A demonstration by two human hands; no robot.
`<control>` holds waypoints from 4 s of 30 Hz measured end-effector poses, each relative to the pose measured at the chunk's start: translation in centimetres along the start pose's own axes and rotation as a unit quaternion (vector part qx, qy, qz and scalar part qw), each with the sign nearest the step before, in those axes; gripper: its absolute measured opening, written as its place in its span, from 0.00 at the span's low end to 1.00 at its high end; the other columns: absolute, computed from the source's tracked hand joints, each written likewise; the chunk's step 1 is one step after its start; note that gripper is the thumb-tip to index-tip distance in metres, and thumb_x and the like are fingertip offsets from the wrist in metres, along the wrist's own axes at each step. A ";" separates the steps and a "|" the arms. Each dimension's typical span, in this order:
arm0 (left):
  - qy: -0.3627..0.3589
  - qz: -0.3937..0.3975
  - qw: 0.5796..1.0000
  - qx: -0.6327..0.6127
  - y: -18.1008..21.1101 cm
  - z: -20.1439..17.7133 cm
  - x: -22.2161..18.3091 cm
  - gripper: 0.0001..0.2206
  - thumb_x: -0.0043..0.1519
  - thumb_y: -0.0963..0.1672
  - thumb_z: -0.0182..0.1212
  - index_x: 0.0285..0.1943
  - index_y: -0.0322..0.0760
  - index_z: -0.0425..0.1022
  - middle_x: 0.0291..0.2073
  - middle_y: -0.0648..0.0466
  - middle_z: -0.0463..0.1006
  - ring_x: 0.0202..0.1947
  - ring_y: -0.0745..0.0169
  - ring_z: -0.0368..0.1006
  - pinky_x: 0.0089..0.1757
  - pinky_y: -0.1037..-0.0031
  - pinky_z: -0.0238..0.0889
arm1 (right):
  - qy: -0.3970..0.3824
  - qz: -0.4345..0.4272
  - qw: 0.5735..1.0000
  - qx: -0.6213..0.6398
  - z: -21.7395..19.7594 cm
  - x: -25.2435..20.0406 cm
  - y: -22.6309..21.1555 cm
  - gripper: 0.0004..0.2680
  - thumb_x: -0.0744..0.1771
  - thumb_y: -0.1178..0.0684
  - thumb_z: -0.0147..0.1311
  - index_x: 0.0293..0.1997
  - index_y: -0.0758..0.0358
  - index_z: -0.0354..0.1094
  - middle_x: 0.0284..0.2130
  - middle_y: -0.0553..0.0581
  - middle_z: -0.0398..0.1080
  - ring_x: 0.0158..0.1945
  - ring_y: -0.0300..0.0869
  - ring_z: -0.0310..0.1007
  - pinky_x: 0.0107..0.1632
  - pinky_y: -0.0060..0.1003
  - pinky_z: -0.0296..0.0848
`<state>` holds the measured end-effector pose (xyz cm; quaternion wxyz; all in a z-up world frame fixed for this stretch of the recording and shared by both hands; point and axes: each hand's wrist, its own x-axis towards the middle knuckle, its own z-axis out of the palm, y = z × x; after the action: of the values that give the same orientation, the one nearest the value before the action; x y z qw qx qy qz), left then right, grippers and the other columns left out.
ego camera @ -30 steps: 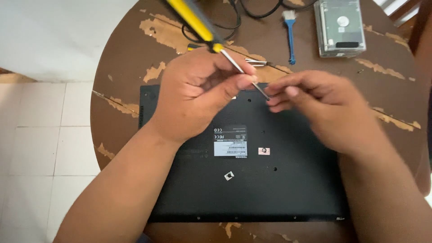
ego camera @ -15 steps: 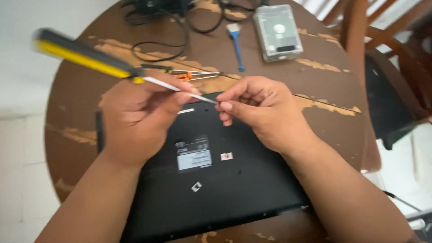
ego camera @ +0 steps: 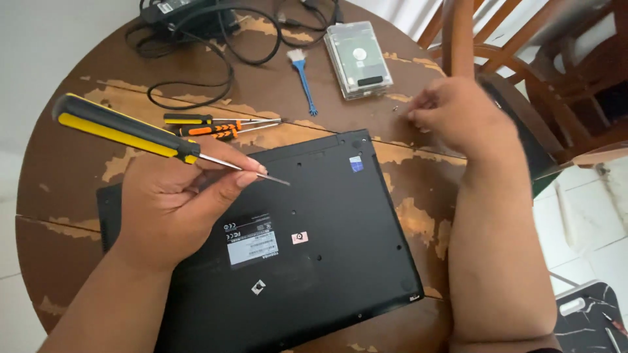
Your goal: Removing screws from the back cover of a laptop using a manual screwdriver.
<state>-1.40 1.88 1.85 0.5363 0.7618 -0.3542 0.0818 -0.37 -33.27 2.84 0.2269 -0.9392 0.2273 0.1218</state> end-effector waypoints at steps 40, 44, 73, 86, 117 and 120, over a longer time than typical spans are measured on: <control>-0.054 0.072 0.996 0.012 -2.2 1.9 0.9 0.08 0.72 0.42 0.50 0.54 0.33 0.74 0.36 0.50 0.73 0.40 0.51 0.70 0.45 0.66 0.62 | 0.086 -0.409 0.899 0.134 6.6 -6.6 -6.3 0.07 0.66 0.59 0.66 0.47 0.57 0.78 0.39 0.52 0.79 0.41 0.37 0.74 0.44 0.31 0.68; -0.048 0.061 0.997 0.000 -2.3 2.8 1.3 0.08 0.69 0.40 0.53 0.51 0.34 0.77 0.44 0.50 0.79 0.46 0.51 0.76 0.49 0.66 0.67 | 0.055 -0.402 0.910 0.090 8.7 -4.9 -6.0 0.08 0.66 0.52 0.65 0.31 0.59 0.67 0.25 0.50 0.67 0.31 0.37 0.64 0.36 0.36 0.61; -0.011 -0.050 0.988 -0.143 -3.4 1.1 0.9 0.14 0.71 0.41 0.53 0.65 0.42 0.72 0.52 0.53 0.82 0.58 0.62 0.79 0.59 0.74 0.75 | -0.006 -0.363 0.932 -0.014 11.2 -4.0 -7.6 0.11 0.69 0.49 0.59 0.28 0.60 0.68 0.19 0.53 0.66 0.24 0.42 0.63 0.30 0.41 0.61; -0.034 0.046 0.997 -0.048 -2.1 -0.1 1.3 0.12 0.75 0.43 0.48 0.65 0.41 0.71 0.40 0.58 0.77 0.43 0.59 0.74 0.49 0.71 0.65 | -0.010 -0.353 0.936 -0.017 10.7 -5.4 -9.1 0.07 0.69 0.49 0.56 0.36 0.59 0.67 0.30 0.57 0.70 0.36 0.51 0.70 0.35 0.49 0.66; -0.002 -0.001 0.998 0.062 1.1 0.5 2.1 0.03 0.68 0.42 0.50 0.46 0.40 0.69 0.31 0.58 0.72 0.34 0.59 0.67 0.39 0.70 0.59 | -0.006 -0.454 0.890 0.041 9.6 -4.5 -8.6 0.07 0.71 0.57 0.49 0.33 0.63 0.65 0.25 0.54 0.70 0.29 0.46 0.68 0.33 0.43 0.63; -0.063 -0.009 0.996 -0.066 -0.7 0.3 0.3 0.24 0.84 0.42 0.53 0.84 0.60 0.46 0.82 0.48 0.69 0.87 0.54 0.66 0.81 0.61 0.70 | 0.005 -0.544 0.838 0.034 9.9 -3.7 -8.3 0.08 0.65 0.65 0.47 0.43 0.62 0.71 0.37 0.60 0.75 0.39 0.53 0.75 0.41 0.46 0.71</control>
<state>-0.82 1.56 1.39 0.5628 0.7316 -0.3848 0.0049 -0.82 -20.52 -1.47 0.2872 -0.9040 -0.3149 -0.0336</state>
